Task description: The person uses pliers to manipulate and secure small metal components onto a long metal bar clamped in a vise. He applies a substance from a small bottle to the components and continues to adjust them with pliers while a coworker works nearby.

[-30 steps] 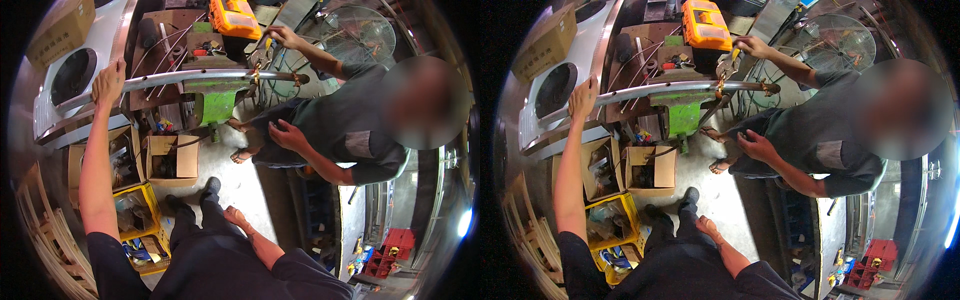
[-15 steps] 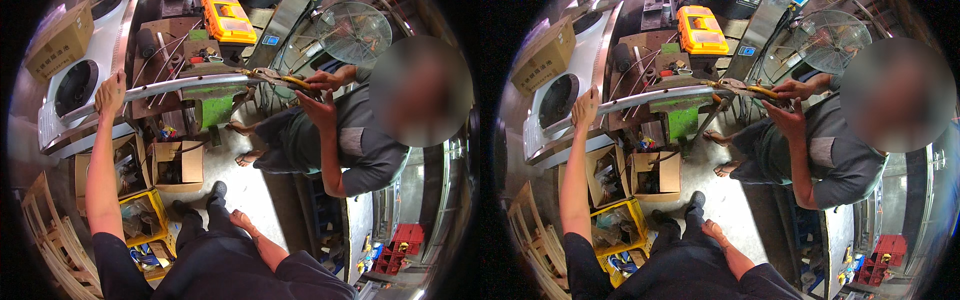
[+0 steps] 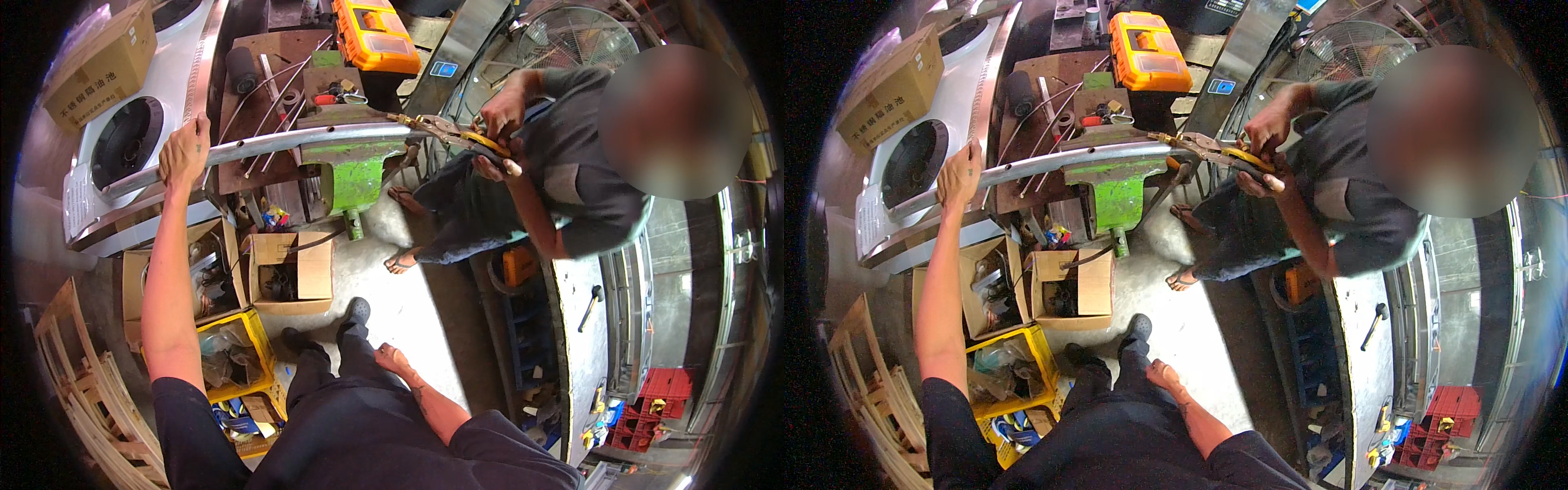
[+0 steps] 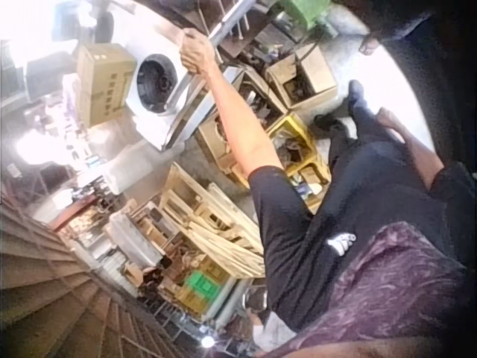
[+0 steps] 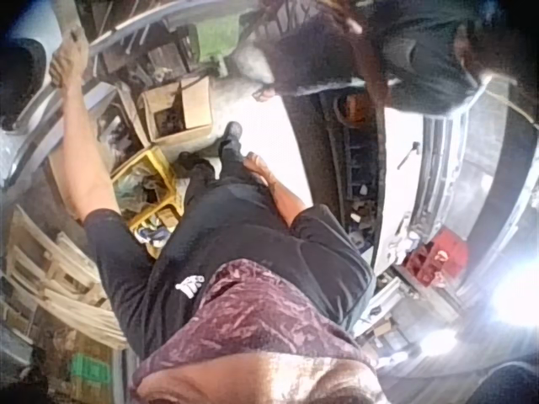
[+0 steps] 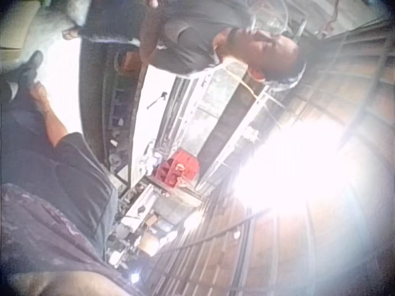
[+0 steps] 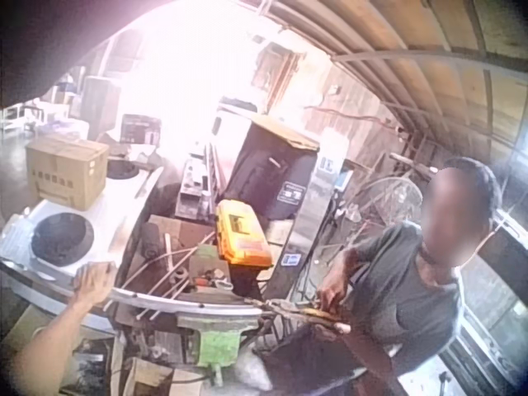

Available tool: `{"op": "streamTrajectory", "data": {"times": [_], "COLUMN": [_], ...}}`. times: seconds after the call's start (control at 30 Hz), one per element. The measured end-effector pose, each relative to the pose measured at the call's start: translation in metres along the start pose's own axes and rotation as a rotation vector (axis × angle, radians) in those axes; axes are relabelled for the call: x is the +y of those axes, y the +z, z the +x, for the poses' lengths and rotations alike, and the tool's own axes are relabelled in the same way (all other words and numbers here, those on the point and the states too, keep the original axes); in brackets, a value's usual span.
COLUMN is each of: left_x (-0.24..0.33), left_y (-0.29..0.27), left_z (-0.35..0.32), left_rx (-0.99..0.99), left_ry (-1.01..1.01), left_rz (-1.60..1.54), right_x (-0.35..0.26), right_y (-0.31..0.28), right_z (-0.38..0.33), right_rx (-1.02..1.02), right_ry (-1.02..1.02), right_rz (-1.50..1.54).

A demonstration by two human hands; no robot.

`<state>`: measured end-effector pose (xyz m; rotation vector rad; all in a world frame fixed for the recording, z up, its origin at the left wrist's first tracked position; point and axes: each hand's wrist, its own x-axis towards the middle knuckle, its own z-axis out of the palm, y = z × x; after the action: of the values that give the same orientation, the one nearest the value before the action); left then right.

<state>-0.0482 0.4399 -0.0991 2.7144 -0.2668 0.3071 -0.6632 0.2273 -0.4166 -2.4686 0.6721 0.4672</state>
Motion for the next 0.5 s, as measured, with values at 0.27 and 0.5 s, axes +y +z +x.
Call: {"op": "streamTrajectory", "data": {"times": [0.27,0.5], "left_x": [-0.003,0.009], "left_y": [0.003,-0.001], "left_z": [0.001,0.001], "left_rx": [0.005,-0.001], "left_ry": [0.011,0.015], "left_rz": [-0.018,-0.012], "right_x": [-0.020,0.020], "right_y": [-0.022,0.029], "right_z": [-0.007,-0.004], "right_rx": [-0.119,0.112], "right_ry": [0.172,-0.255], "right_rz": [0.101,-0.126]}}
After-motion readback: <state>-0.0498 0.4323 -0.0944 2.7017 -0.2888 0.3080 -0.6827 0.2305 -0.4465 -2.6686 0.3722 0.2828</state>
